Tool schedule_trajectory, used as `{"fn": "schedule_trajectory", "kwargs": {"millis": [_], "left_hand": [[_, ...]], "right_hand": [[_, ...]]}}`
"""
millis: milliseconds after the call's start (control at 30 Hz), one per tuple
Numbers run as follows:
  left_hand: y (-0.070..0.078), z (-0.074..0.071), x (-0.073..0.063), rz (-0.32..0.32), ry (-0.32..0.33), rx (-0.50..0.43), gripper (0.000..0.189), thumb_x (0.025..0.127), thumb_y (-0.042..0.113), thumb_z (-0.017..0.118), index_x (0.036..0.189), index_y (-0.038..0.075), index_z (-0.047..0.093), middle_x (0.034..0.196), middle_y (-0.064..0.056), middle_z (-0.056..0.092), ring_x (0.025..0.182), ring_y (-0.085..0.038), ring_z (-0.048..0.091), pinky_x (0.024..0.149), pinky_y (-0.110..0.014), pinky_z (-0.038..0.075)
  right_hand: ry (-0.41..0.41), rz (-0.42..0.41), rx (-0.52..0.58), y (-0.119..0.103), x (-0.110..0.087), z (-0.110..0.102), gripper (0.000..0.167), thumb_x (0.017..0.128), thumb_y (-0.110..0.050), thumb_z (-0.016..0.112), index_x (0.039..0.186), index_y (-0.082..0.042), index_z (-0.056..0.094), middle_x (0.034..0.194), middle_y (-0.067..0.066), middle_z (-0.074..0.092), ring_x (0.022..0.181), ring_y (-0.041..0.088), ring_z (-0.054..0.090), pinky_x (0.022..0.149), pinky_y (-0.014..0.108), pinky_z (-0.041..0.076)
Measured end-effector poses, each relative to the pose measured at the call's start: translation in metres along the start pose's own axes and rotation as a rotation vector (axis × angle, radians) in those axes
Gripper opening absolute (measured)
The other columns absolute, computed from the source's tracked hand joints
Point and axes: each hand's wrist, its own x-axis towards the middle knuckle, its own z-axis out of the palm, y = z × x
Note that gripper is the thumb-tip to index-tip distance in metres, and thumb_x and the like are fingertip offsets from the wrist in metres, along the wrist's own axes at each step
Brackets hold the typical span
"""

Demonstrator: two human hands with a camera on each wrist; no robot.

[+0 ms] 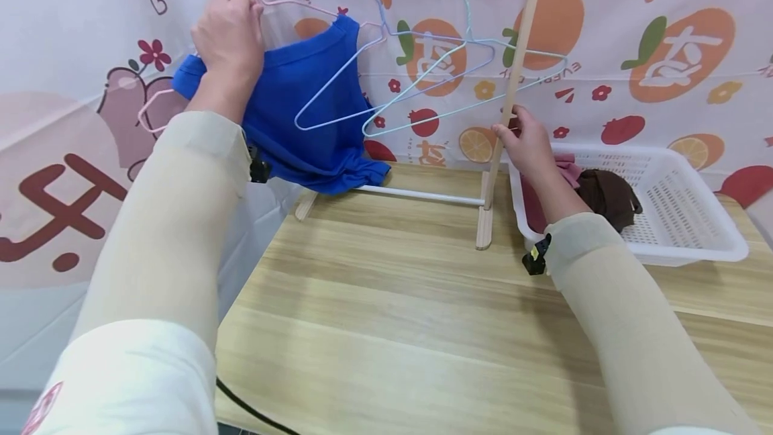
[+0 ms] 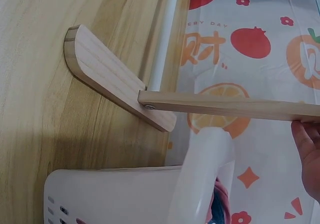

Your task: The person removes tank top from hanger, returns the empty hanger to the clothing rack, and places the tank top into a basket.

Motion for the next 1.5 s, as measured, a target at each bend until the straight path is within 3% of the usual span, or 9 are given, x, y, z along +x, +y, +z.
{"fn": "schedule_trajectory", "kwargs": {"millis": [200, 367, 600, 833, 933, 1033, 1200, 1367, 1500], "left_hand": [[-0.011, -0.007, -0.005, -0.061, -0.17, -0.064, 0.052, 0.105, 0.043, 0.03, 0.131, 0.01, 0.061, 0.123, -0.016, 0.055, 0.119, -0.036, 0.054, 0.1, -0.055, 0.041], [-0.028, -0.006, -0.016, -0.052, -0.308, -0.125, 0.047, 0.104, 0.043, 0.035, 0.126, 0.014, 0.066, 0.103, -0.004, 0.059, 0.103, -0.028, 0.052, 0.082, -0.047, 0.039], [-0.056, 0.013, -0.044, -0.011, -0.459, -0.293, 0.044, 0.104, 0.036, 0.044, 0.118, 0.001, 0.065, 0.074, 0.0, 0.049, 0.077, -0.024, 0.043, 0.065, -0.034, 0.035], [-0.066, 0.039, -0.085, -0.023, -0.63, -0.418, 0.04, 0.104, 0.03, 0.044, 0.126, 0.002, 0.062, 0.101, -0.012, 0.054, 0.076, -0.022, 0.042, 0.061, -0.033, 0.035], [-0.062, 0.049, -0.099, -0.052, -0.706, -0.468, 0.039, 0.105, 0.032, 0.043, 0.126, 0.004, 0.06, 0.097, -0.011, 0.051, 0.064, -0.018, 0.041, 0.054, -0.031, 0.035], [-0.055, 0.057, -0.113, -0.045, -0.743, -0.489, 0.039, 0.104, 0.035, 0.045, 0.123, 0.004, 0.061, 0.091, -0.008, 0.048, 0.062, -0.017, 0.04, 0.054, -0.031, 0.035], [-0.04, 0.067, -0.131, 0.067, -0.754, -0.502, 0.043, 0.103, 0.04, 0.048, 0.115, 0.003, 0.066, 0.089, -0.009, 0.051, 0.081, -0.024, 0.043, 0.066, -0.035, 0.036], [-0.029, 0.068, -0.145, 0.158, -0.71, -0.538, 0.038, 0.101, 0.04, 0.052, 0.095, 0.005, 0.068, 0.074, -0.005, 0.044, 0.073, -0.024, 0.043, 0.06, -0.035, 0.033], [-0.02, 0.059, -0.159, 0.23, -0.659, -0.561, 0.033, 0.1, 0.035, 0.057, 0.083, 0.008, 0.066, 0.068, -0.002, 0.043, 0.066, -0.021, 0.044, 0.057, -0.032, 0.034]], "right_hand": [[-0.006, 0.0, -0.007, -0.003, 0.004, -0.001, 0.052, 0.099, -0.038, 0.056, 0.142, -0.012, 0.044, 0.123, 0.016, 0.058, 0.111, 0.026, 0.058, 0.1, 0.043, 0.049], [0.005, -0.019, -0.02, -0.001, 0.008, -0.002, 0.05, 0.099, -0.035, 0.057, 0.14, -0.009, 0.046, 0.124, 0.019, 0.061, 0.113, 0.028, 0.059, 0.099, 0.043, 0.049], [0.006, 0.001, -0.011, 0.001, 0.01, -0.003, 0.054, 0.099, -0.038, 0.056, 0.144, -0.011, 0.044, 0.124, 0.017, 0.059, 0.113, 0.026, 0.058, 0.099, 0.043, 0.049], [-0.003, 0.023, -0.011, 0.004, 0.009, -0.005, 0.056, 0.099, -0.041, 0.056, 0.146, -0.013, 0.042, 0.125, 0.016, 0.058, 0.114, 0.027, 0.057, 0.1, 0.044, 0.048], [0.012, 0.05, -0.014, 0.009, 0.008, -0.012, 0.057, 0.099, -0.042, 0.055, 0.147, -0.015, 0.041, 0.127, 0.015, 0.058, 0.115, 0.026, 0.057, 0.101, 0.043, 0.048], [0.024, 0.086, 0.009, 0.013, 0.006, -0.019, 0.059, 0.098, -0.044, 0.055, 0.147, -0.016, 0.041, 0.128, 0.015, 0.057, 0.115, 0.026, 0.057, 0.102, 0.043, 0.048], [0.037, 0.163, 0.04, 0.019, 0.003, -0.031, 0.06, 0.097, -0.047, 0.055, 0.147, -0.016, 0.042, 0.133, 0.016, 0.056, 0.118, 0.027, 0.057, 0.101, 0.044, 0.049], [0.025, 0.179, 0.001, 0.017, 0.003, -0.04, 0.064, 0.097, -0.048, 0.054, 0.15, -0.015, 0.038, 0.138, 0.018, 0.054, 0.123, 0.029, 0.055, 0.103, 0.045, 0.047], [-0.01, 0.189, -0.018, 0.014, 0.002, -0.041, 0.071, 0.095, -0.053, 0.054, 0.152, -0.014, 0.035, 0.143, 0.018, 0.051, 0.129, 0.031, 0.051, 0.107, 0.048, 0.042]]}}
